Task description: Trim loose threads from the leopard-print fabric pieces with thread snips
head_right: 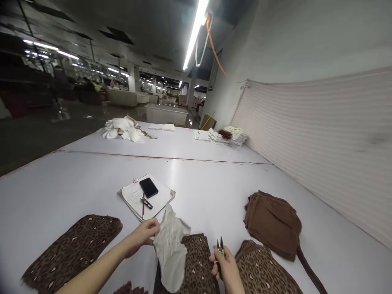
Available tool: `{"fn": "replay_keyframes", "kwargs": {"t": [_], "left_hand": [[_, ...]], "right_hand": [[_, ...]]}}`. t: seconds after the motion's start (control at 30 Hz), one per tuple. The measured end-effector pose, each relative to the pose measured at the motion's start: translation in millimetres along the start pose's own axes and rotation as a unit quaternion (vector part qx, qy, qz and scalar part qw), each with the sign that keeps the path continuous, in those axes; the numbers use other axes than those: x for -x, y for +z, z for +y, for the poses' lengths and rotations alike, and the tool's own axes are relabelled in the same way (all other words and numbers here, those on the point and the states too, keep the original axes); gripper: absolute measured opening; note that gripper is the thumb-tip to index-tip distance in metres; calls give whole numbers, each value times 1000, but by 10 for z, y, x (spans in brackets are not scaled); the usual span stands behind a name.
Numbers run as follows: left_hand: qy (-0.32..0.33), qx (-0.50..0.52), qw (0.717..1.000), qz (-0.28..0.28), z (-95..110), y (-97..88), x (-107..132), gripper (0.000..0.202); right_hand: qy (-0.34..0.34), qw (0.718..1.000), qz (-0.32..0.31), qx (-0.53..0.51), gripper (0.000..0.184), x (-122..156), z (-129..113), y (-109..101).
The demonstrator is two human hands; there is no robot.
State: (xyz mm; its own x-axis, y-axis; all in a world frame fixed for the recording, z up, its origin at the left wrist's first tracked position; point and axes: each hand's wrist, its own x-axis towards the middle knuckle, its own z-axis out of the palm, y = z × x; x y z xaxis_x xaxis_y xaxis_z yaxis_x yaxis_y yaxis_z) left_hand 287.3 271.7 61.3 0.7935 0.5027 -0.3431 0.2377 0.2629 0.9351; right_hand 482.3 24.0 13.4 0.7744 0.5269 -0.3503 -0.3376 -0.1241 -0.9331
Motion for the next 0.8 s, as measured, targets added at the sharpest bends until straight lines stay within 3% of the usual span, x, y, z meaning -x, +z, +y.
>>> {"fn": "replay_keyframes", "kwargs": {"t": [0.13,0.23,0.33,0.43,0.53,0.6,0.7,0.8], "left_hand": [[54,51,997,-38,568,264,409,28],[90,123,987,-57,875,565,710,31],[94,208,972,-54,1005,949,969,20],[78,186,979,-21,970,1363,1125,32],[63,143,987,37,873,1695,1137,33],[60,116,987,96,818,1821,1082,24],[54,82,978,184,737,1868,986,8],[45,50,964,256,637,1805,926,13]], "right_hand": [[-49,998,-44,-8,51,370,-82,-68],[-82,995,-34,-54,53,581,-294,-135],[-104,988,-12,-109,52,779,-533,-264],[-98,980,-18,-169,47,962,-725,-495],[-76,978,-33,-194,47,1086,-840,-905],[-74,981,-43,-174,48,1116,-861,-1303],[-59,987,-31,-145,54,1074,-792,-2017],[-1,990,11,-139,63,939,-663,-2664]]}}
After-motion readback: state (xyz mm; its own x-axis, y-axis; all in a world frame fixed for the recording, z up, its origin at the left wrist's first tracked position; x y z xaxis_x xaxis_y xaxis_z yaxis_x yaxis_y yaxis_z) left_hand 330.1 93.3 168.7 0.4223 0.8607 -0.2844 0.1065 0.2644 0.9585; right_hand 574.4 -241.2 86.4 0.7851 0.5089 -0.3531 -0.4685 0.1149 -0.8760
